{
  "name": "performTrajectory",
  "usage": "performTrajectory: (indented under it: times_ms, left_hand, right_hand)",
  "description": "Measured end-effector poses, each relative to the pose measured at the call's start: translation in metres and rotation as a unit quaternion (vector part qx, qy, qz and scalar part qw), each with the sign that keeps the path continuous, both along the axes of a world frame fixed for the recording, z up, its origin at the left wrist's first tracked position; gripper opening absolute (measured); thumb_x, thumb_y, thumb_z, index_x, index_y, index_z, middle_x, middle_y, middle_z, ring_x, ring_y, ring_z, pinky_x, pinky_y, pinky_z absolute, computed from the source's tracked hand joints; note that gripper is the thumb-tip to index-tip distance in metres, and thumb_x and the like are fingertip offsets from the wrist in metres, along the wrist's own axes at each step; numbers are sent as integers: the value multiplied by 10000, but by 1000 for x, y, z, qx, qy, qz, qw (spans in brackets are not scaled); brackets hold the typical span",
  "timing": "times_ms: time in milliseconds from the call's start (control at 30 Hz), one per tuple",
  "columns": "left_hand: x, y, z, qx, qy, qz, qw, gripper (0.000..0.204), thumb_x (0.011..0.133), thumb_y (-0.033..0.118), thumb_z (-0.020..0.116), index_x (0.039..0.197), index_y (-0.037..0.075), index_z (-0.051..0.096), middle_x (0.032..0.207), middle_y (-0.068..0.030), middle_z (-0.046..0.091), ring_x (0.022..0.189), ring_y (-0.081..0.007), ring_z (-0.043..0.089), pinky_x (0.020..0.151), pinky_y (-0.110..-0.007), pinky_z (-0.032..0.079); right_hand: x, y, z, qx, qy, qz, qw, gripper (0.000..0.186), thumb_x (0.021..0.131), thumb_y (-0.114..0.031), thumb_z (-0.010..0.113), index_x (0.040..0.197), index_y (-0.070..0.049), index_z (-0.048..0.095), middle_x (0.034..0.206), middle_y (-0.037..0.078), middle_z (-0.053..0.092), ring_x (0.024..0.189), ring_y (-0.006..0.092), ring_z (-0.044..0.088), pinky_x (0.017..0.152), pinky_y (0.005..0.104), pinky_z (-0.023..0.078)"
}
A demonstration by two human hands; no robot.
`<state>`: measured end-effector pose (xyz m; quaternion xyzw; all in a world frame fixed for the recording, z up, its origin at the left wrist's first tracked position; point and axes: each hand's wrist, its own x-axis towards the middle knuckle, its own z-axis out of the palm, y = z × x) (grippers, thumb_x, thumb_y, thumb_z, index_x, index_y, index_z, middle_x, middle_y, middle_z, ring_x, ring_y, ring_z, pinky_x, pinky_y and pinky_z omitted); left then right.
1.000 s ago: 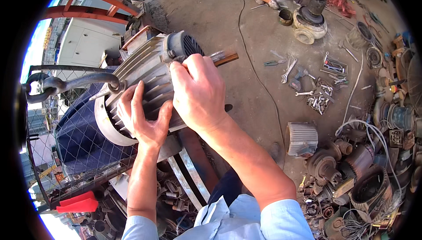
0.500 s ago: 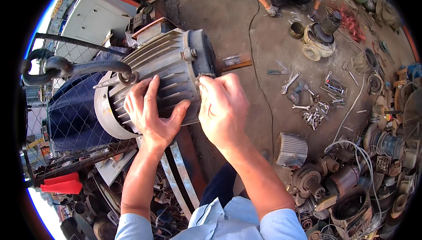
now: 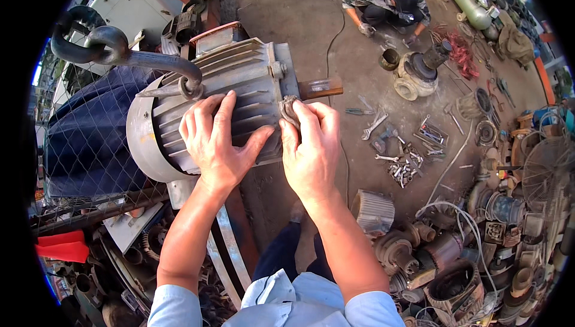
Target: The person rotates a large electric motor suspended by a chain and scrapes debris from a bolt on the casing. They then move to assist another person working on a mechanical part on the ground.
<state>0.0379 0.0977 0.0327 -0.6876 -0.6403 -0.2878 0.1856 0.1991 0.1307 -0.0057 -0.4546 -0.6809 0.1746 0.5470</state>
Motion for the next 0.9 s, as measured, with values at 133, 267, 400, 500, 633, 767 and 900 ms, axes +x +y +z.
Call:
performTrajectory:
  times_ms: [133,267,400,500,633,767,900]
  left_hand:
    - [-5,3,-3,7,-9,-4,1000,811,695,499,906,1327,56,660,1234,-116,635,1142,-345,584,1032,-499,414]
    - [-10,1,-4,4,-9,-19,1000,804,701,522,897,1317,62,661,1241,-116,633,1154,-342,577,1034,-500,408]
    - [-11,5,-3,19,-20,-22,999,789,718,536,885,1313,69,659,1243,-113,635,1157,-346,584,1039,-496,402]
    - [-14,2,-3,12,-21,-35,999,787,725,548,876,1310,66,664,1236,-114,637,1139,-346,587,1031,-497,403]
    - [-13,-3,-3,4,-14,-43,999,780,730,540,876,1308,60,667,1232,-117,638,1138,-350,587,1033,-498,404]
    - [-11,2,-4,10,-16,-36,999,783,715,524,886,1304,56,669,1229,-120,638,1145,-353,584,1030,-502,408]
    - [-10,3,-6,18,-11,-37,999,789,704,513,896,1304,55,668,1233,-118,639,1153,-351,584,1041,-502,404]
  right_hand:
    - [4,19,11,-28,6,23,999,201,897,19,746,1090,16,690,971,171,679,841,349,694,735,425,569]
    - [2,4,10,-29,-31,16,999,181,885,32,739,1054,4,682,956,171,681,829,353,695,715,434,564]
    - [-10,39,31,24,-89,-15,996,177,883,9,743,1046,-9,679,930,165,664,805,365,674,691,451,552]
    - [-4,-1,7,16,-45,-20,999,158,879,10,746,1022,-15,682,903,162,653,786,367,669,677,456,549]
    - [-8,13,13,2,-62,-31,998,182,858,13,763,1022,-19,689,881,152,642,763,341,674,655,441,547]
    - [-3,3,13,0,-74,-31,997,175,862,14,760,1017,-21,686,876,147,636,749,346,661,645,439,537]
    - [-5,1,10,12,-49,-40,998,174,864,11,761,1017,-25,685,883,147,633,752,349,658,654,447,538]
